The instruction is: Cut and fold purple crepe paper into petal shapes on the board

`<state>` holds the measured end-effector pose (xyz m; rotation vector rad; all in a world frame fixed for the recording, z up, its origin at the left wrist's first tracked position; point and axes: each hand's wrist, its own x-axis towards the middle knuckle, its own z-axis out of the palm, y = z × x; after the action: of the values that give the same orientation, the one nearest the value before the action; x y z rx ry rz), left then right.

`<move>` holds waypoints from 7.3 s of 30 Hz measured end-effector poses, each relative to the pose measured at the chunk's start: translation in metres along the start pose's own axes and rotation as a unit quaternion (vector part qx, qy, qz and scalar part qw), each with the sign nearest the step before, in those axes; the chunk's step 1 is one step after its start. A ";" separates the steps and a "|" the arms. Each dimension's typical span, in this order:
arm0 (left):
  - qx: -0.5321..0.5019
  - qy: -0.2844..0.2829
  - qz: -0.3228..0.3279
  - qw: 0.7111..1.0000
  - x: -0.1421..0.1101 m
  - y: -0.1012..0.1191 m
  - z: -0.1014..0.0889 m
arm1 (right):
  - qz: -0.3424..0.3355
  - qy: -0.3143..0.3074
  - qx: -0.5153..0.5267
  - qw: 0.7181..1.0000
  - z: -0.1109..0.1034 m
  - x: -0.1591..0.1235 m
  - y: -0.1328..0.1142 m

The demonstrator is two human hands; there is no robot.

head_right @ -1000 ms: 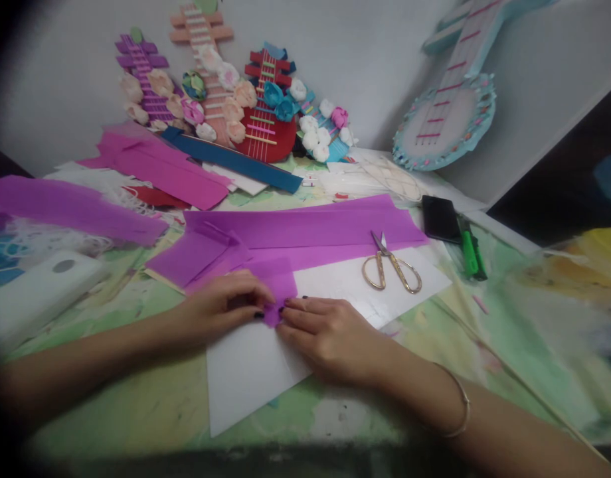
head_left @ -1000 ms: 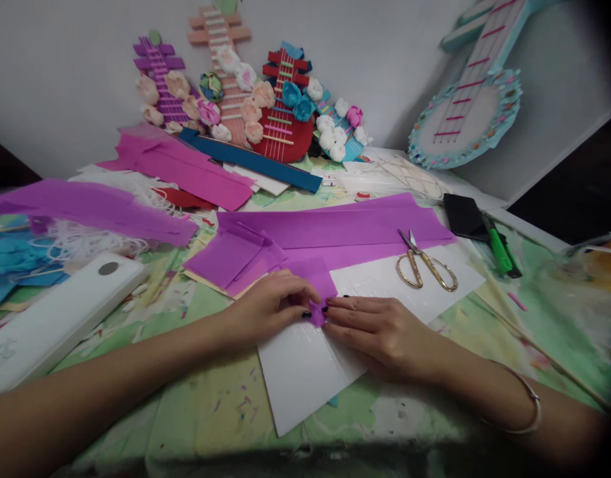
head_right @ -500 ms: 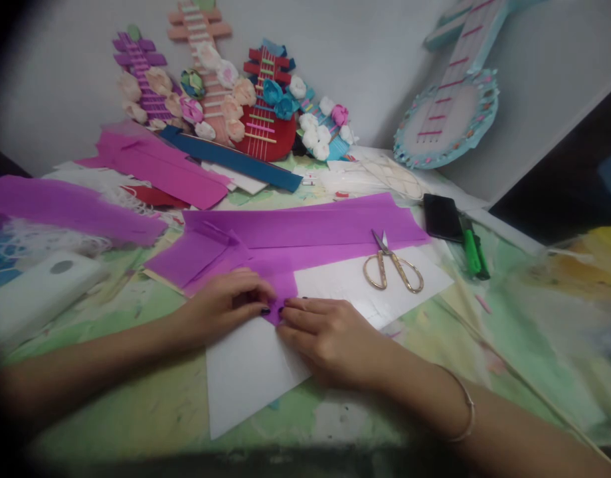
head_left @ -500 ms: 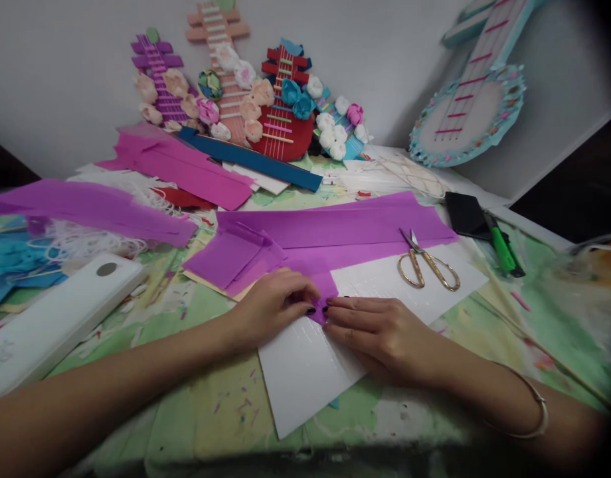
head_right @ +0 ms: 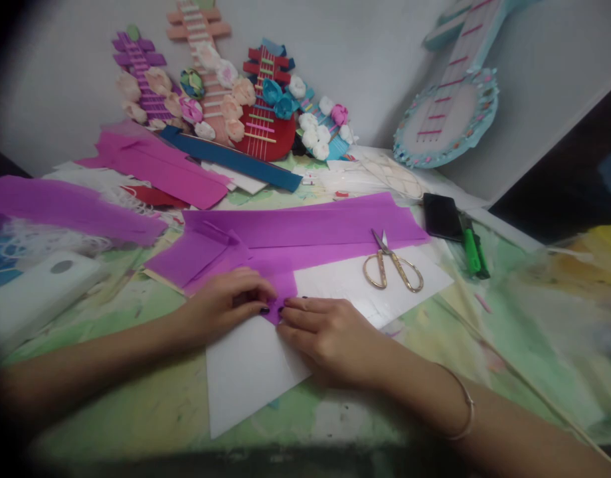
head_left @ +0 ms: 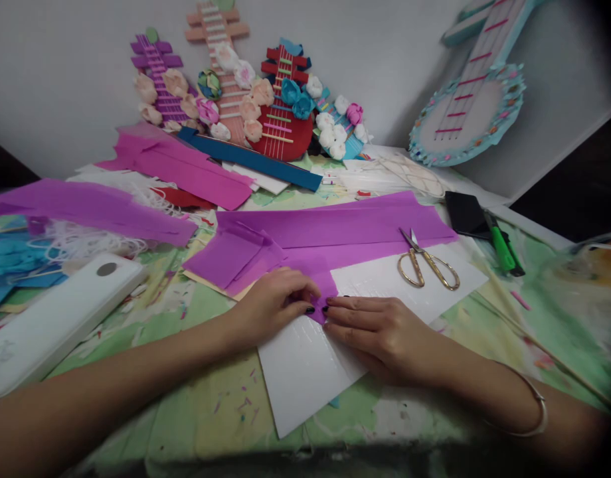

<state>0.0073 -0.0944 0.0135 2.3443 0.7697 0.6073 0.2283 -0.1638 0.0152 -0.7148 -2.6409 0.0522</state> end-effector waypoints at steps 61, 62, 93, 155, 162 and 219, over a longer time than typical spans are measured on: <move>0.343 0.026 0.281 0.896 -0.035 0.010 -0.010 | 0.024 0.013 -0.049 0.998 0.005 0.002 -0.008; 0.352 0.033 0.278 0.893 -0.036 0.010 -0.010 | 0.025 0.014 -0.048 0.998 0.004 0.002 -0.008; 0.300 -0.101 0.208 0.925 -0.031 0.005 -0.012 | 0.095 0.014 -0.076 0.992 0.000 -0.001 -0.004; 0.249 -0.110 0.169 0.947 -0.037 0.020 -0.005 | 0.378 0.040 -0.020 0.925 0.015 0.017 0.017; 0.244 -0.119 0.175 0.946 -0.038 0.017 -0.004 | 0.364 0.103 0.023 0.925 0.015 0.013 0.021; 0.239 -0.092 0.223 0.941 -0.024 -0.010 -0.021 | 0.073 0.057 0.183 0.979 -0.002 0.006 0.013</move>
<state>-0.0259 -0.0955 0.0166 3.0113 0.3156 0.3981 0.2304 -0.1491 0.0174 -0.7555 -2.3705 0.5088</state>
